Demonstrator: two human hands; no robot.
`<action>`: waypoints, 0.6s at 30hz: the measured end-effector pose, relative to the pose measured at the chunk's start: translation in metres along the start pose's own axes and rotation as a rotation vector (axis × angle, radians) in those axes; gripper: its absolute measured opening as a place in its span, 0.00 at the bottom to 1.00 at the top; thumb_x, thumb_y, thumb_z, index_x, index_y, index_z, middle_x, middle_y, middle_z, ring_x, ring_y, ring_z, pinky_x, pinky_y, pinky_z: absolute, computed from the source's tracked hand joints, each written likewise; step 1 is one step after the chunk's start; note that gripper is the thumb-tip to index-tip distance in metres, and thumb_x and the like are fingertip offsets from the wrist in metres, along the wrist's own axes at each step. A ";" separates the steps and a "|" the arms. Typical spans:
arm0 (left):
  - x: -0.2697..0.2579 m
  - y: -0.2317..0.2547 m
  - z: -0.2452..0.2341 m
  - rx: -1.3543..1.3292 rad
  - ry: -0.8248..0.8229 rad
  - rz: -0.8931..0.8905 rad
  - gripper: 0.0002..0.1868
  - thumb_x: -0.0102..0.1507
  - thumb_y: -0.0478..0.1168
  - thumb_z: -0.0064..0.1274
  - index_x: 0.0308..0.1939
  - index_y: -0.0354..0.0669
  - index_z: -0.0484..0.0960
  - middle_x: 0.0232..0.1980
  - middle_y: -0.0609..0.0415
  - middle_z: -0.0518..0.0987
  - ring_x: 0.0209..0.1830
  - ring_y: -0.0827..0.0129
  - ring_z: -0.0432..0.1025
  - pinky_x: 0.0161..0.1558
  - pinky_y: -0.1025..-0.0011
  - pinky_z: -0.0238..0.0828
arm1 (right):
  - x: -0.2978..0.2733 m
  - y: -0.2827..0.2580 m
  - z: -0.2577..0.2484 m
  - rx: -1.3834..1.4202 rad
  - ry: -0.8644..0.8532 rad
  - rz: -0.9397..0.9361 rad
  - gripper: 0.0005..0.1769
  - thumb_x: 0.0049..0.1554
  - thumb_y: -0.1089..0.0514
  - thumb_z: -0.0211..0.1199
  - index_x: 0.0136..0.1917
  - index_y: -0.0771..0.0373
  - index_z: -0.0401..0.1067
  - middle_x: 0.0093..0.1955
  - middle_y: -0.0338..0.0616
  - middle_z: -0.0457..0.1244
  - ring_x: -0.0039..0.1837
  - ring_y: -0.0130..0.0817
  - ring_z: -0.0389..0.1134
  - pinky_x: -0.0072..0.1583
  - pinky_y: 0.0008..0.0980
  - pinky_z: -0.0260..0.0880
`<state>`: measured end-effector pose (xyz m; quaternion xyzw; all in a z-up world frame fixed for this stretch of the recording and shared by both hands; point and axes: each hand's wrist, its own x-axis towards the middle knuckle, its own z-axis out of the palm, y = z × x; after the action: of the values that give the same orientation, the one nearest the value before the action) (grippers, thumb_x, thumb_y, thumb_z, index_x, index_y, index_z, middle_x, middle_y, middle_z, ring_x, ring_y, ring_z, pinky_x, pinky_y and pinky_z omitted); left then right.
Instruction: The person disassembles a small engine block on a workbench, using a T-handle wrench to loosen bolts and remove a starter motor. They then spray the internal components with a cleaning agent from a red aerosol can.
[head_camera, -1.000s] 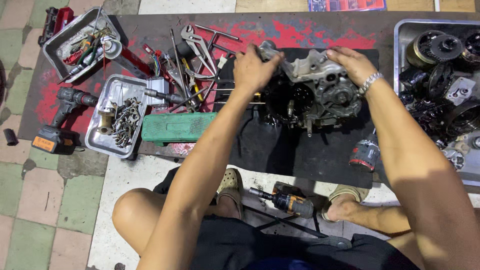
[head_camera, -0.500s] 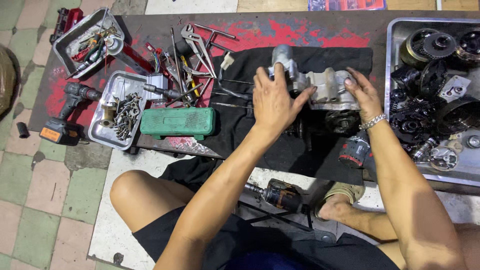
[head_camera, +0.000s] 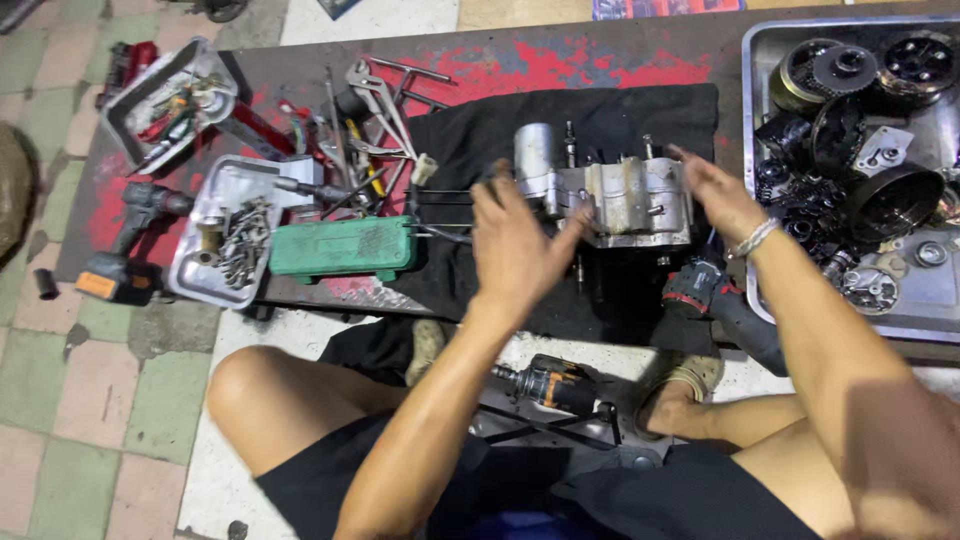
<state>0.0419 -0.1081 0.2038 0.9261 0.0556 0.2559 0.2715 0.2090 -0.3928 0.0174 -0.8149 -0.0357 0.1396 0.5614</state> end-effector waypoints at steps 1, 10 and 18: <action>0.009 -0.002 -0.001 0.004 -0.116 -0.087 0.54 0.57 0.66 0.61 0.64 0.17 0.61 0.55 0.24 0.67 0.49 0.33 0.71 0.47 0.48 0.72 | 0.007 0.000 -0.007 -0.045 0.014 0.150 0.44 0.63 0.25 0.49 0.75 0.62 0.65 0.67 0.49 0.64 0.64 0.35 0.62 0.64 0.34 0.62; 0.062 0.006 -0.003 0.091 -0.701 -0.503 0.47 0.55 0.63 0.63 0.58 0.24 0.65 0.51 0.25 0.75 0.52 0.35 0.74 0.51 0.48 0.72 | 0.049 0.014 -0.002 -0.240 -0.336 0.871 0.56 0.49 0.15 0.49 0.77 0.52 0.65 0.79 0.59 0.55 0.59 0.52 0.61 0.54 0.49 0.61; 0.076 0.045 0.010 0.031 -0.462 -0.805 0.58 0.49 0.46 0.71 0.74 0.25 0.53 0.65 0.20 0.63 0.67 0.29 0.60 0.67 0.46 0.58 | 0.039 -0.042 0.002 -0.124 -0.169 1.005 0.54 0.49 0.24 0.66 0.72 0.66 0.66 0.74 0.57 0.61 0.72 0.50 0.62 0.65 0.53 0.64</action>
<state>0.1106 -0.1330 0.2539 0.8676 0.3526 -0.0837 0.3404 0.2499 -0.3676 0.0488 -0.7491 0.3069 0.4551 0.3709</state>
